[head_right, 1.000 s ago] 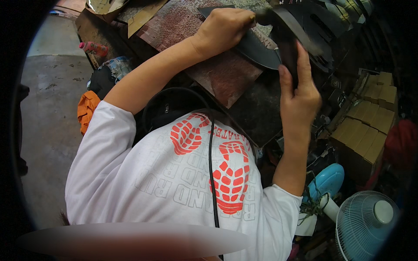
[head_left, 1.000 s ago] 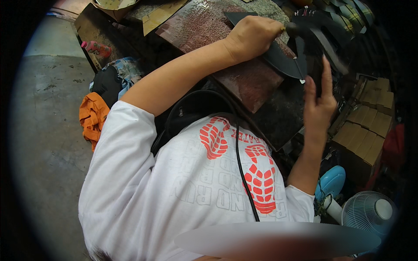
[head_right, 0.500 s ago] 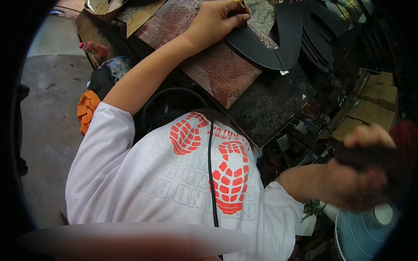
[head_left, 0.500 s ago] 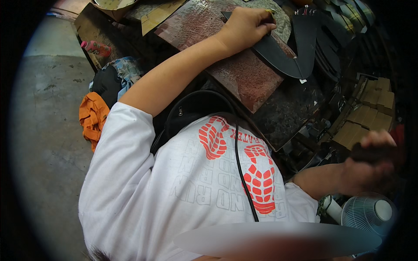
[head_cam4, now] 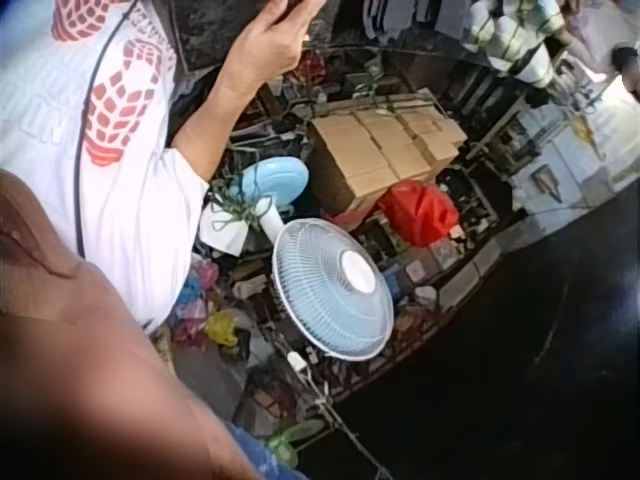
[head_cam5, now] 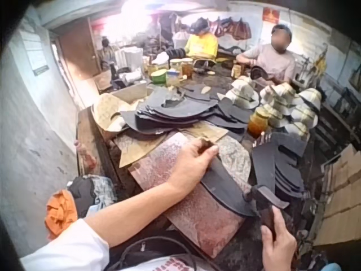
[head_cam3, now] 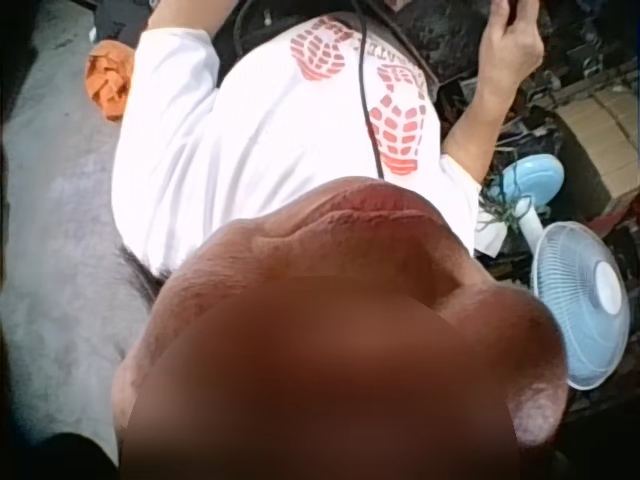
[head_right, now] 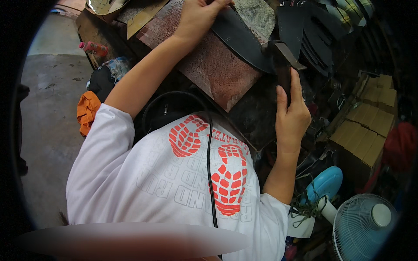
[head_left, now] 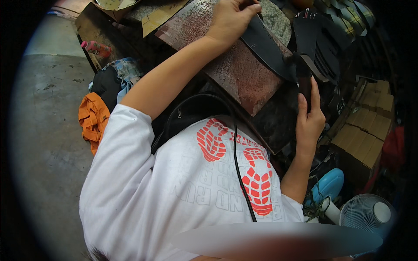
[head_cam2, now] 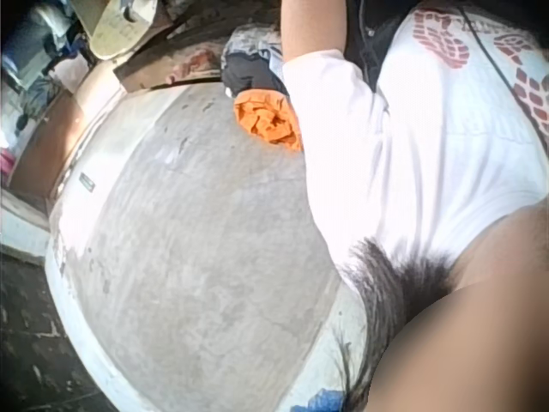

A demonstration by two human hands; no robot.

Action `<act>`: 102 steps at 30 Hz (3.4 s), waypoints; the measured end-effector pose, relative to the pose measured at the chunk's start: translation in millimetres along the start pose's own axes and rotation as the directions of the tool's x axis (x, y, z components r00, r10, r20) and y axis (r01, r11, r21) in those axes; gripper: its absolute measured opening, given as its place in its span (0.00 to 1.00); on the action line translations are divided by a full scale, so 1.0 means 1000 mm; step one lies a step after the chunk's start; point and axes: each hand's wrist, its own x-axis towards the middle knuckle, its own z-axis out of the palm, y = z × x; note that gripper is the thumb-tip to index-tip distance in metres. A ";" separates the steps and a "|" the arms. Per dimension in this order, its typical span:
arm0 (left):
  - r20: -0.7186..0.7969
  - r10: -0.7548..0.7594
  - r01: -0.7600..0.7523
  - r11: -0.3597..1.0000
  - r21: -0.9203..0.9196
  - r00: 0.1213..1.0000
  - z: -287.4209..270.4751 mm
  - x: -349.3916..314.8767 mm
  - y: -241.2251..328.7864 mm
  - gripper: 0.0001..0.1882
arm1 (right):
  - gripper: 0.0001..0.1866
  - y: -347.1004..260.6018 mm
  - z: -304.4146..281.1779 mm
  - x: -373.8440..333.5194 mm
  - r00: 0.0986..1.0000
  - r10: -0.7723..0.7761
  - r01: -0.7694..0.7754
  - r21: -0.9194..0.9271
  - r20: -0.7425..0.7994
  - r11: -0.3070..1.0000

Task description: The person repeatedly rubs the edges of black shoe sole pieces on a textured block using a small handheld tool. They handle multiple sole pieces one at a time, turning them over and working along the edges. The person places finished pieces aside and continues with the next piece.

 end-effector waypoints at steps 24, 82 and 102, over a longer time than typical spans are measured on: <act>0.024 0.263 -0.237 0.821 0.519 0.964 -0.029 0.011 0.029 0.09 | 0.28 -0.019 0.004 0.019 0.999 0.032 -0.032 -0.053 0.005 0.998; 0.333 0.213 -0.329 0.879 0.344 0.918 0.005 0.002 0.003 0.08 | 0.22 -0.046 -0.088 0.033 0.923 -0.189 0.316 0.379 -0.335 0.870; 0.230 0.004 -0.046 0.983 0.176 0.973 0.010 0.000 0.004 0.08 | 0.27 0.001 -0.003 0.015 0.998 0.066 -0.066 0.015 0.020 0.998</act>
